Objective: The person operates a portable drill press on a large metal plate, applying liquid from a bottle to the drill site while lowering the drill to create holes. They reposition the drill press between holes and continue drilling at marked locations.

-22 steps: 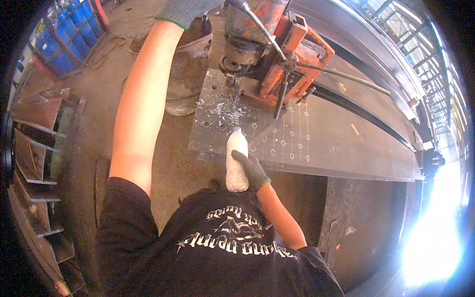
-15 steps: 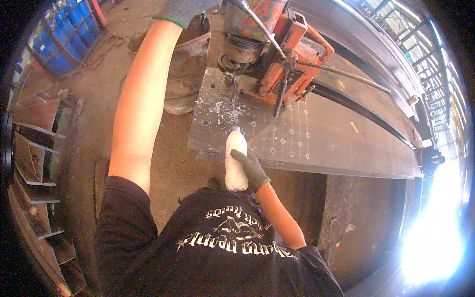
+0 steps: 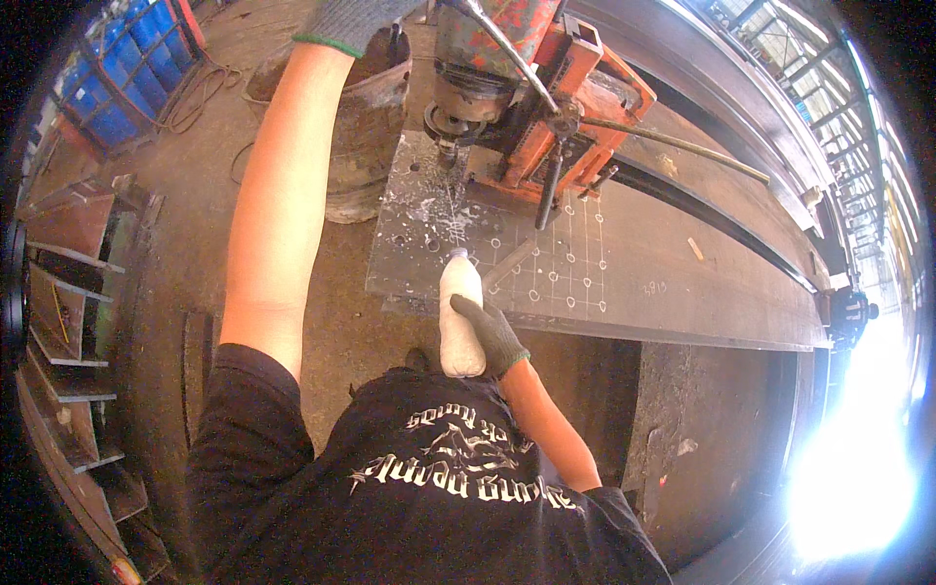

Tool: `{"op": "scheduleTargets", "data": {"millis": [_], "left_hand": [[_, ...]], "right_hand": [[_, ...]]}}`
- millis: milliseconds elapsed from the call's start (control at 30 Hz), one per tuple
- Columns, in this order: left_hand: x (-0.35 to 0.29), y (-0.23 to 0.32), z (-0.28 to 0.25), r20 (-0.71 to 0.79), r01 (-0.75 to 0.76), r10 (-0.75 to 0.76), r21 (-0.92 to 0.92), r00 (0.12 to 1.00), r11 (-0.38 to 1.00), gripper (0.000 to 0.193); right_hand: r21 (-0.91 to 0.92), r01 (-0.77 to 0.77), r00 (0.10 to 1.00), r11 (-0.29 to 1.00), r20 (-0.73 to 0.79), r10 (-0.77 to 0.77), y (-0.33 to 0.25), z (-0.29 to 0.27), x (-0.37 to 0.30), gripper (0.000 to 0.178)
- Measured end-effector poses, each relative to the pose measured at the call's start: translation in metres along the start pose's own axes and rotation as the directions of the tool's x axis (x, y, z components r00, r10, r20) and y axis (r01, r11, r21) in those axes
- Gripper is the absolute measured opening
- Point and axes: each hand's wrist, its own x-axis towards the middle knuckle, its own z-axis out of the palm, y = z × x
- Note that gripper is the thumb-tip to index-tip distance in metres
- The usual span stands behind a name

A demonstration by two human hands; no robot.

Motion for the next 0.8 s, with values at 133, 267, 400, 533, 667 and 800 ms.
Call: {"op": "scheduleTargets", "data": {"millis": [133, 267, 400, 533, 667, 800], "left_hand": [[0.001, -0.003, -0.001, 0.033, -0.013, 0.012, 0.006, 0.999, 1.0, 0.045], [0.001, -0.007, 0.003, -0.031, -0.084, 0.085, 0.041, 0.996, 0.996, 0.046], [0.0, -0.002, 0.001, 0.005, -0.001, 0.001, 0.006, 1.0, 1.0, 0.047], [-0.001, -0.004, 0.001, -0.004, -0.01, 0.009, -0.037, 1.0, 0.999, 0.046], [-0.001, -0.004, 0.002, 0.01, -0.013, 0.014, -0.055, 1.0, 0.998, 0.044], [-0.004, -0.001, 0.0, -0.002, -0.017, 0.017, -0.089, 1.0, 0.996, 0.045]], "right_hand": [[0.105, -0.03, 1.0, 0.994, 0.0, 0.031, -0.01, 0.008, -0.007, 0.065], [0.266, 0.075, 0.994, 0.961, 0.052, -0.093, -0.001, 0.007, -0.003, 0.063], [0.321, 0.083, 0.994, 0.944, 0.043, -0.102, -0.002, 0.007, -0.002, 0.056], [0.278, -0.021, 1.0, 0.96, 0.01, 0.019, 0.0, 0.005, 0.0, 0.055], [0.238, -0.064, 0.998, 0.969, 0.007, 0.064, 0.009, 0.004, 0.005, 0.059], [0.207, -0.004, 1.0, 0.978, 0.007, 0.002, 0.014, 0.004, 0.008, 0.062]]}}
